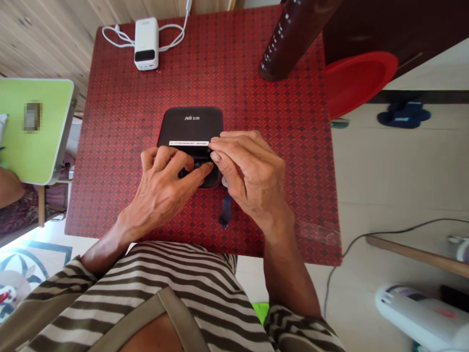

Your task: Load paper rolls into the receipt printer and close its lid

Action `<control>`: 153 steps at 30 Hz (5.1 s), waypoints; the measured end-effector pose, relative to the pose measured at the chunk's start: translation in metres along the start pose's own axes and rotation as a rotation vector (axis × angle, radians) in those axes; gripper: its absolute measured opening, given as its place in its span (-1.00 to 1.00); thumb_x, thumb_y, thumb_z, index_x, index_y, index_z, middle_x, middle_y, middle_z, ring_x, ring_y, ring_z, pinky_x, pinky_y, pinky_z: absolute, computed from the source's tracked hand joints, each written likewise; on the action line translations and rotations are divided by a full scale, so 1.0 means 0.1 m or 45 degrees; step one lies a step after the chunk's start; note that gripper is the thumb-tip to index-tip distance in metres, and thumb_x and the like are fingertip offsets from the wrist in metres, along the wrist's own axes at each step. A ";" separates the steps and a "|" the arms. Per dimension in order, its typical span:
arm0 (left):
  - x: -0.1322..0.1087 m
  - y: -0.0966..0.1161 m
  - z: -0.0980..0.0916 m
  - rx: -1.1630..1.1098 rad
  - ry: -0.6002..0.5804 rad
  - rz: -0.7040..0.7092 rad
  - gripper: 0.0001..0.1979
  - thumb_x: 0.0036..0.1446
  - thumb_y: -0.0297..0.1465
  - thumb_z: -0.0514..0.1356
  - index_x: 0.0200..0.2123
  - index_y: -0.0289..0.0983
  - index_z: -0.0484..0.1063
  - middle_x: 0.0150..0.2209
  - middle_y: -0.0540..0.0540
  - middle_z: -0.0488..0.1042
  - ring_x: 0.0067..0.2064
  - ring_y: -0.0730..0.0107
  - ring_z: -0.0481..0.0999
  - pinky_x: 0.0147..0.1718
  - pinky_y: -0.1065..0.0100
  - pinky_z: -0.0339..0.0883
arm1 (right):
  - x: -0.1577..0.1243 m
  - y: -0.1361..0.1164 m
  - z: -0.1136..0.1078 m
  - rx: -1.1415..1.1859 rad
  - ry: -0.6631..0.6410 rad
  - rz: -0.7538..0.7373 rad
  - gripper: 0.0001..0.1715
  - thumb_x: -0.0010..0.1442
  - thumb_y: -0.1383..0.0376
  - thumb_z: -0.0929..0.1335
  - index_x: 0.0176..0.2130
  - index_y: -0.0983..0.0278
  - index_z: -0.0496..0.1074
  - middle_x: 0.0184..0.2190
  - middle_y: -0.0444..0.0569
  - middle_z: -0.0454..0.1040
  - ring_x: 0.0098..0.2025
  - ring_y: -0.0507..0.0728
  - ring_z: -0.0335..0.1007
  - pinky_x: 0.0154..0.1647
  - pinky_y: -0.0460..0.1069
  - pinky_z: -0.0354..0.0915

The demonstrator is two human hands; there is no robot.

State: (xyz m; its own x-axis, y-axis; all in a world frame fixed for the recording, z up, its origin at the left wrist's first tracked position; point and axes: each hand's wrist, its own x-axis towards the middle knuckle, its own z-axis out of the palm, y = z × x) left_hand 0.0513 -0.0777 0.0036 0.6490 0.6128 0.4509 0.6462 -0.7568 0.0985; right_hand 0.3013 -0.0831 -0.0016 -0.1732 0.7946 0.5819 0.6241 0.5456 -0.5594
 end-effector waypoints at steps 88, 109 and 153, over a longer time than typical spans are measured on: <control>-0.47 -0.39 0.75 -1.819 0.316 -1.097 -0.26 0.38 -0.01 0.58 0.52 0.06 0.52 0.56 -0.16 0.74 0.65 -0.24 0.66 0.63 -0.24 0.58 | -0.57 -0.43 0.10 -0.271 0.178 0.496 -0.74 0.71 0.05 0.55 0.22 0.05 0.81 -0.03 -0.02 0.97 -0.12 0.27 0.98 -0.02 0.18 0.88; -0.48 -0.30 0.65 -1.880 0.282 -1.105 -0.31 0.39 -0.16 0.47 0.53 -0.01 0.54 0.57 -0.22 0.70 0.61 -0.21 0.65 0.63 -0.25 0.57 | 0.72 0.33 0.67 -0.481 -0.915 0.067 -0.69 0.30 0.53 0.63 -0.11 0.14 0.71 -0.12 0.00 0.84 -0.04 0.38 0.83 0.11 0.23 0.63; -0.61 -0.55 0.89 -1.721 0.356 -0.985 -0.26 0.36 0.02 0.54 0.53 0.04 0.62 0.47 -0.14 0.76 0.54 -0.18 0.71 0.45 -0.06 0.68 | -0.48 0.92 0.45 0.103 0.175 0.759 -0.68 0.34 0.11 0.61 0.07 0.01 0.69 -0.03 -0.04 0.90 -0.11 0.27 0.85 -0.05 0.19 0.73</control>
State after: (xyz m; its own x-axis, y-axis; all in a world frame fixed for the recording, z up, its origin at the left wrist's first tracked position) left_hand 0.0123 -0.0530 -0.1079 0.1558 0.9867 0.0461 -0.1467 -0.0231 0.9889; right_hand 0.3331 -0.0586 -0.1072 0.2908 0.9305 0.2229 0.5226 0.0407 -0.8516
